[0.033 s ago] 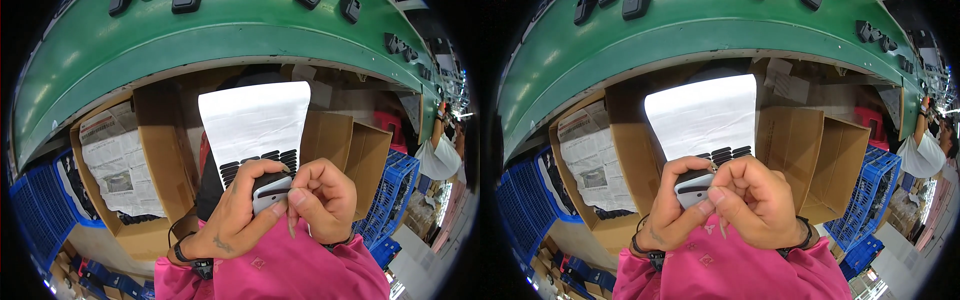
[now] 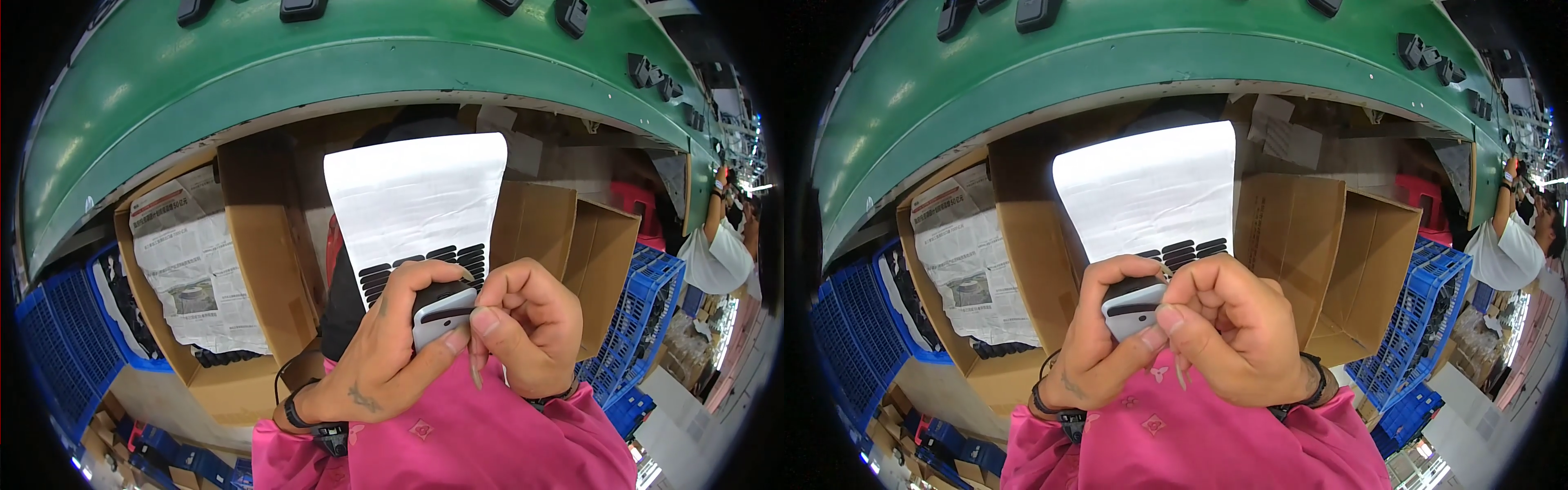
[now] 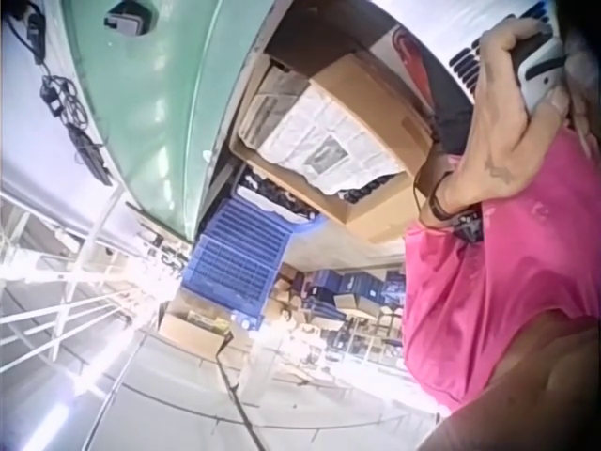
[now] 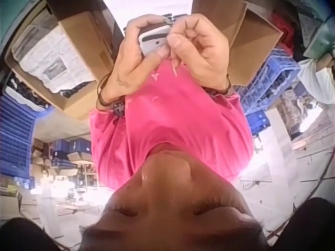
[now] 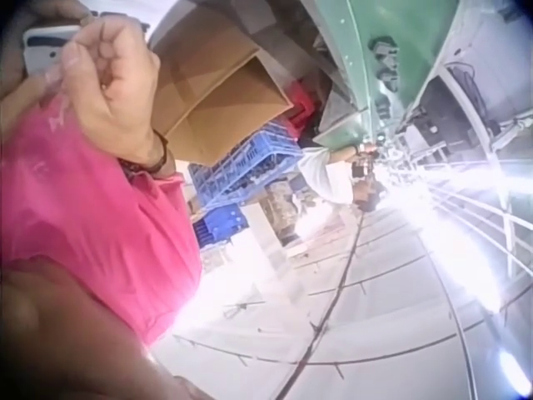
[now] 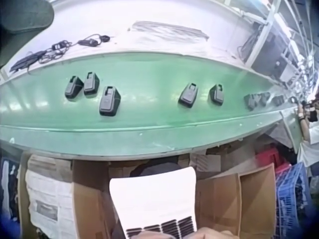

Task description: The person peels a black adhesive strip from a sheet, applies it to the bottom of a computer mouse, and presses it down. After repeating this for a second strip, they place the mouse on a conveyor belt and retrieve another from a box.

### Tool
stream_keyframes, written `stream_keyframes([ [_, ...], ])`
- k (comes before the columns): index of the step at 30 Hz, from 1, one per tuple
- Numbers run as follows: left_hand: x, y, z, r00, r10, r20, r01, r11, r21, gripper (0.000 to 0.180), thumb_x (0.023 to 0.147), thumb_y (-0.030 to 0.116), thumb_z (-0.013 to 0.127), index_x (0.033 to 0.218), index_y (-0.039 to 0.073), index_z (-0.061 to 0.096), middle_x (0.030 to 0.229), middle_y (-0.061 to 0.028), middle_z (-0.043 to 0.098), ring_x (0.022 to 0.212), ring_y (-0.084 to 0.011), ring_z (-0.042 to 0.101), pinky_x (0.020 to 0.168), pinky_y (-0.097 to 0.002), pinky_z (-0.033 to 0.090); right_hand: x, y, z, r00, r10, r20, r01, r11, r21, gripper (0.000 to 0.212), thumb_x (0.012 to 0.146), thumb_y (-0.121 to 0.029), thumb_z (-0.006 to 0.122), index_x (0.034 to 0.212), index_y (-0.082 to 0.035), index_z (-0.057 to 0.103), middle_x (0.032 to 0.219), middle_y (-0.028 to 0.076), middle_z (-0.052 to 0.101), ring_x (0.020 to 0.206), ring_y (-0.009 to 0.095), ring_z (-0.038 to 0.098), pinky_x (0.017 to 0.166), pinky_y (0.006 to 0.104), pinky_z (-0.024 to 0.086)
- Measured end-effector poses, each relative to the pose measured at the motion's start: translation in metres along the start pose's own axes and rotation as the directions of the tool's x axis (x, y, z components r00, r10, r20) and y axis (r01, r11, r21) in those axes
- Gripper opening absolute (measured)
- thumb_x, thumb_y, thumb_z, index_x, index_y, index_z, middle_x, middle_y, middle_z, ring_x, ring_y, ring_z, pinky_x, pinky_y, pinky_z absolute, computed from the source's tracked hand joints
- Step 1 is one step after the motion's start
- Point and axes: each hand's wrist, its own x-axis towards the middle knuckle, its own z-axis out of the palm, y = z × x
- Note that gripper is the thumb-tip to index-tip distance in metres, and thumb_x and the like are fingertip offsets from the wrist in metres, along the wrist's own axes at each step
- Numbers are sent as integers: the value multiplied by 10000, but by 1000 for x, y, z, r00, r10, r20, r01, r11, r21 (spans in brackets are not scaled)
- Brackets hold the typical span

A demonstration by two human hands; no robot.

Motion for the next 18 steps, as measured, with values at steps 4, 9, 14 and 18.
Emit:
stream_keyframes([
  [4,0,0,1,1000,0,-3,0,1000,8,458,854,71,579,1262,-4,385,1108,-155,465,1009,-244,513,894,-341,413,0,0,0,1000,6,-1,-6,1000,11,100,913,-15,552,950,61,499,691,54,614,536,47,575,456,181,438],
  [9,1,-2,0,1000,24,-1,-24,999,49,462,853,73,584,1262,-5,385,1129,-163,466,1027,-251,518,901,-346,415,0,1,0,1000,13,-10,-13,1000,-2,105,912,-14,555,959,61,499,696,55,617,547,42,574,460,180,439],
  [14,0,-4,0,996,86,-8,-85,994,75,472,844,58,592,1262,-10,382,1150,-174,466,1044,-261,519,911,-350,413,-1,-3,5,996,86,-34,-87,996,-19,88,907,-12,539,933,39,471,738,75,580,572,73,555,491,188,455],
  [18,0,-6,-1,996,87,-15,-85,991,101,473,841,43,588,1260,-18,377,1136,-178,466,1023,-262,521,902,-348,414,-1,5,5,999,-2,-49,1,1000,-26,108,907,0,560,967,63,495,735,42,619,591,18,558,484,167,420],
])
